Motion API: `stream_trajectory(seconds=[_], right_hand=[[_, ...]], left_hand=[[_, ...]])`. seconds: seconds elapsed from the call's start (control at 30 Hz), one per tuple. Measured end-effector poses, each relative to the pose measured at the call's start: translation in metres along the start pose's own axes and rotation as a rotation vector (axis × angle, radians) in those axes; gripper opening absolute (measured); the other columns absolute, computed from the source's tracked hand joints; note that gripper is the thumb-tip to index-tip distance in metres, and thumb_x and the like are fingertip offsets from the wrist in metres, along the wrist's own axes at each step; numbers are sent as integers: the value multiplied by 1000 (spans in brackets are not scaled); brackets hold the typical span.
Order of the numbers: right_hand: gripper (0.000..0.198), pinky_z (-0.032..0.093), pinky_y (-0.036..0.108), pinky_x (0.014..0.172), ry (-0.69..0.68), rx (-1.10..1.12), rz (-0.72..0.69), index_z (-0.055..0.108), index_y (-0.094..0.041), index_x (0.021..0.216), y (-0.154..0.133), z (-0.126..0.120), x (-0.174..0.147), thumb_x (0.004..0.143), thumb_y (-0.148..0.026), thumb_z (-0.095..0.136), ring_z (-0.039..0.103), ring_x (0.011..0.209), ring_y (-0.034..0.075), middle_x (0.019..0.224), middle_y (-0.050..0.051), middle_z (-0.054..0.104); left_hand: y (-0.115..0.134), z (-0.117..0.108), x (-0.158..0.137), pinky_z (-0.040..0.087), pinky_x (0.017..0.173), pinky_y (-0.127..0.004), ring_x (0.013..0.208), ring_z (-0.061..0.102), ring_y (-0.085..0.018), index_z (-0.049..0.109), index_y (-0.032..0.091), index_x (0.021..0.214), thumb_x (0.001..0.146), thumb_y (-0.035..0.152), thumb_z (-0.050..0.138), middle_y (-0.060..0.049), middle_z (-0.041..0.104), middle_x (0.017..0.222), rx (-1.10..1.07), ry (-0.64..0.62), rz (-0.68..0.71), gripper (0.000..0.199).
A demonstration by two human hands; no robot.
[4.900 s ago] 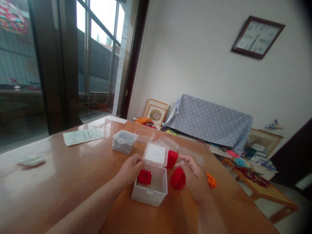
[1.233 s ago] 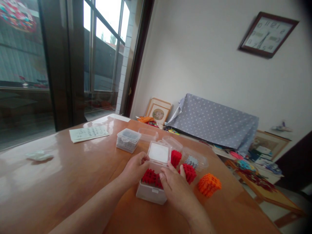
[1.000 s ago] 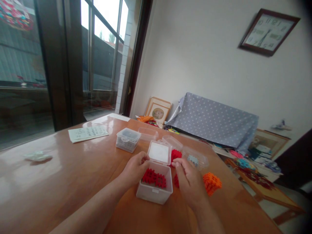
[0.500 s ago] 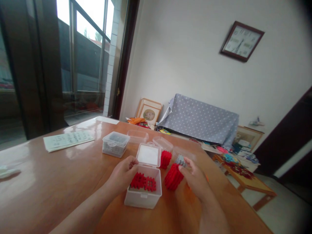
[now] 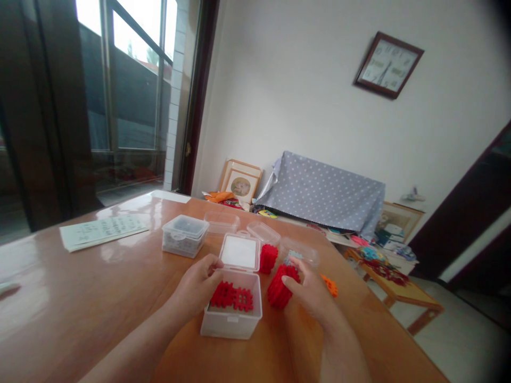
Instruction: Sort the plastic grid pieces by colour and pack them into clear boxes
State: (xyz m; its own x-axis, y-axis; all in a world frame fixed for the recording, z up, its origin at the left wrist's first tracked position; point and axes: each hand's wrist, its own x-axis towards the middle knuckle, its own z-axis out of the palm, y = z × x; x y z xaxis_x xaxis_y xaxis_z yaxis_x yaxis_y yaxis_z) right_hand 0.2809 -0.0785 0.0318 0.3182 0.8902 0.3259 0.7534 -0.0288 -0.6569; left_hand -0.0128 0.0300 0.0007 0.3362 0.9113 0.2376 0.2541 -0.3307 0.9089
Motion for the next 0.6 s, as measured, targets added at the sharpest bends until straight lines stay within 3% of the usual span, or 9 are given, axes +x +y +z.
stream_trajectory(seconds=[0.13, 0.23, 0.43, 0.6], right_hand=[[58, 43, 49, 109, 77, 11, -14, 57, -23, 135, -6, -4, -1, 81, -39, 66, 59, 127, 29, 136, 11, 63], [54, 43, 47, 108, 90, 5, -64, 57, -25, 133, -32, -5, -8, 82, -40, 67, 59, 125, 28, 134, 9, 63], [36, 47, 42, 98, -63, -104, -228, 67, -26, 114, -99, 19, -32, 79, -34, 72, 59, 112, 27, 117, 7, 65], [31, 42, 44, 99, -150, -188, -280, 68, -28, 108, -111, 43, -38, 78, -29, 74, 55, 115, 31, 113, 6, 67]], left_hand=[[-2, 0, -1, 39, 60, -25, 65, 56, -16, 61, 21, 89, 80, 26, 52, 4, 61, 70, 4, 4, 14, 13], [-3, 1, -1, 38, 59, -25, 63, 56, -15, 61, 21, 89, 81, 26, 52, 4, 61, 69, 16, 18, 15, 13], [-4, 2, 0, 41, 62, -25, 68, 59, -17, 61, 20, 91, 80, 24, 53, 2, 63, 73, 18, 16, 5, 13], [5, -4, -4, 49, 83, -35, 94, 62, -23, 63, 20, 92, 79, 20, 53, -6, 67, 97, 203, 107, 172, 16]])
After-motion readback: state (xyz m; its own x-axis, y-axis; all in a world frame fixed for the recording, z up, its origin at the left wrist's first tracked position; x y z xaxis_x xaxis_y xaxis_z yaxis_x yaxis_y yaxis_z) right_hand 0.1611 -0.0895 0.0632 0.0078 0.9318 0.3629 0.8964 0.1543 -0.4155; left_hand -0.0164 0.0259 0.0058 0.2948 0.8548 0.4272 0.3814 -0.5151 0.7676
